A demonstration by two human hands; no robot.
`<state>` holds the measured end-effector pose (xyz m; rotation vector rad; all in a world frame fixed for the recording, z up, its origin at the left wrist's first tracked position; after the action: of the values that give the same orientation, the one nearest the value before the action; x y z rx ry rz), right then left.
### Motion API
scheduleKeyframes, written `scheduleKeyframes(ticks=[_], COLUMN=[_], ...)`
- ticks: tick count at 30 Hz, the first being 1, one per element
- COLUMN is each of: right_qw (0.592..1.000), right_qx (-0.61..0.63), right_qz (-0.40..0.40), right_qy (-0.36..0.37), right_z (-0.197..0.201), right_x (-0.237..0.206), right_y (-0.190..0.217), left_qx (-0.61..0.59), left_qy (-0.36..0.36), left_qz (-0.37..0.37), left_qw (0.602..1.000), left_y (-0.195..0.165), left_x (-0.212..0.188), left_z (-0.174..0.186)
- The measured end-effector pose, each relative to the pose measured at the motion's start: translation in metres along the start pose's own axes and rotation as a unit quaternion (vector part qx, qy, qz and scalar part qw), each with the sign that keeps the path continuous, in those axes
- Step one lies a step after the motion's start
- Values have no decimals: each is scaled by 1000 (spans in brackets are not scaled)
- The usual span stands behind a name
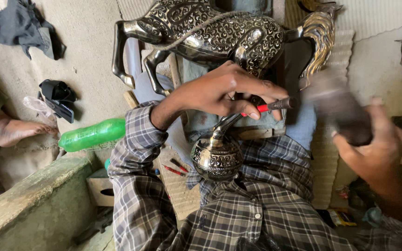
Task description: The person secures a silver-colored metal horse figurine to a wooden block using a rope. They then use a small chisel and a hammer to engrave or refine decorative patterns on the figurine's body and neck.
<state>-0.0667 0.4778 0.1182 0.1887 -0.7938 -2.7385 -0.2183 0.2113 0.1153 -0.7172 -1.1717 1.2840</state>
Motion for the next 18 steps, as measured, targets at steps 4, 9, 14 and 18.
scheduleKeyframes(ticks=[4,9,14,18], right_qw=[989,988,987,995], right_qx=[138,147,154,-100], right_qz=[-55,-37,-16,2], right_qy=[-13,-15,-43,29], right_z=[-4,-4,4,3], right_x=[-6,-5,4,16], right_y=[-15,-11,8,26], left_qx=[1,-15,-11,1], left_qy=[31,0,11,-20], left_qz=[29,-4,-28,-59], left_qw=[999,1000,999,998], left_y=[3,2,0,-6], left_x=[2,0,-5,-7], left_z=[-2,-1,-3,1])
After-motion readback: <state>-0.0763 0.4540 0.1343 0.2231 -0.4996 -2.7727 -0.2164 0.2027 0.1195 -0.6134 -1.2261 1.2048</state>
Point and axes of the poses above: each hand's wrist, its own x-axis towards the middle knuckle, its own z-axis out of the back of the hand, y = z × x, the point moved 7 cm from there along x, towards the middle knuckle, and after that the axes turned 11 degrees about y, right-handed, at the moved point
